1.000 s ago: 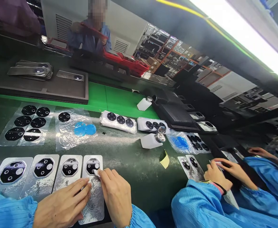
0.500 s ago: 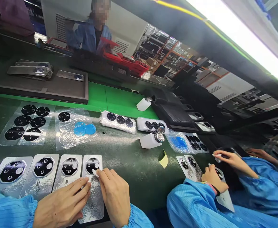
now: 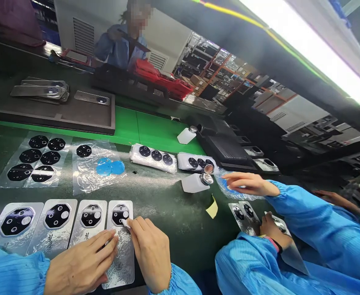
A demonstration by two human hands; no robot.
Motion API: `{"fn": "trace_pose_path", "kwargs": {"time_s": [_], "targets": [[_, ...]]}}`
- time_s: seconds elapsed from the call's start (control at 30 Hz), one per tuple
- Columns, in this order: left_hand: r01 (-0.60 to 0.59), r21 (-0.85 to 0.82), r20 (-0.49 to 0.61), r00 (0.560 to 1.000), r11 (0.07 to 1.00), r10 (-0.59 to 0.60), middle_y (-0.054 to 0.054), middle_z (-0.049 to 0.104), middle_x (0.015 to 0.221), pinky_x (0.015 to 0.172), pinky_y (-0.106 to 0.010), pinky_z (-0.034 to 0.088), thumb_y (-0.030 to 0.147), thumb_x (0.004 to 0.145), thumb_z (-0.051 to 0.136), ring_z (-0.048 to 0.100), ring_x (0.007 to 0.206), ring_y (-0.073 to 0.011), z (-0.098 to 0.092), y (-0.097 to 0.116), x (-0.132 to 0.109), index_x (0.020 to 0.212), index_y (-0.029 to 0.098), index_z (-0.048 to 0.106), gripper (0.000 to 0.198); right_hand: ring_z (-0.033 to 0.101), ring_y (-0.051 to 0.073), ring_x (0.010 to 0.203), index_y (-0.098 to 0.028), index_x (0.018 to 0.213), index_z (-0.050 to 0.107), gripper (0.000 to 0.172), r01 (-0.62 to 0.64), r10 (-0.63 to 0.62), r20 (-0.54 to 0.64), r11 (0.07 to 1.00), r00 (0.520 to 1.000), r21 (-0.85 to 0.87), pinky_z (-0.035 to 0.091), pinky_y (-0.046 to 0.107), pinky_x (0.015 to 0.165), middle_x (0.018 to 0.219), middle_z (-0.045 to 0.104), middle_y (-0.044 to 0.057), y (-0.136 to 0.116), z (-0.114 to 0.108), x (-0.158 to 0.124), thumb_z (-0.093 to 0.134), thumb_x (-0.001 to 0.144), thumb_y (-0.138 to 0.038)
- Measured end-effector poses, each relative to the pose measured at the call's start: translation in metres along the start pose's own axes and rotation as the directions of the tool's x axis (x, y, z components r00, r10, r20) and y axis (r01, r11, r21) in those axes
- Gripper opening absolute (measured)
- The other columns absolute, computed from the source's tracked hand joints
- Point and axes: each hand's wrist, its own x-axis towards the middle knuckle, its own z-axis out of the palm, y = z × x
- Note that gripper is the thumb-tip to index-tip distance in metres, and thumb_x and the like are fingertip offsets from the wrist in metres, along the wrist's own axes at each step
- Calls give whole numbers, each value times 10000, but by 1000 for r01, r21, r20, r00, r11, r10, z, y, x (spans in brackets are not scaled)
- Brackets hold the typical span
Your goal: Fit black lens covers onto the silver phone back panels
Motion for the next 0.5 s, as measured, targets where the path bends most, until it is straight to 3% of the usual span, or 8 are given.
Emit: {"fn": "trace_pose_path", "kwargs": {"time_s": [0.5], "targets": [[-4,34,9,1000,999,4,-137,657,1205,1054,-406,367,423,948,544,575,1175,-299,0,1,0,1123,74,650,405,624,134,687,-220,940,641,304,-27,30,-28,995,999,91,446,209,615,750,651,9,0,2,1,355,1038,-255]]}}
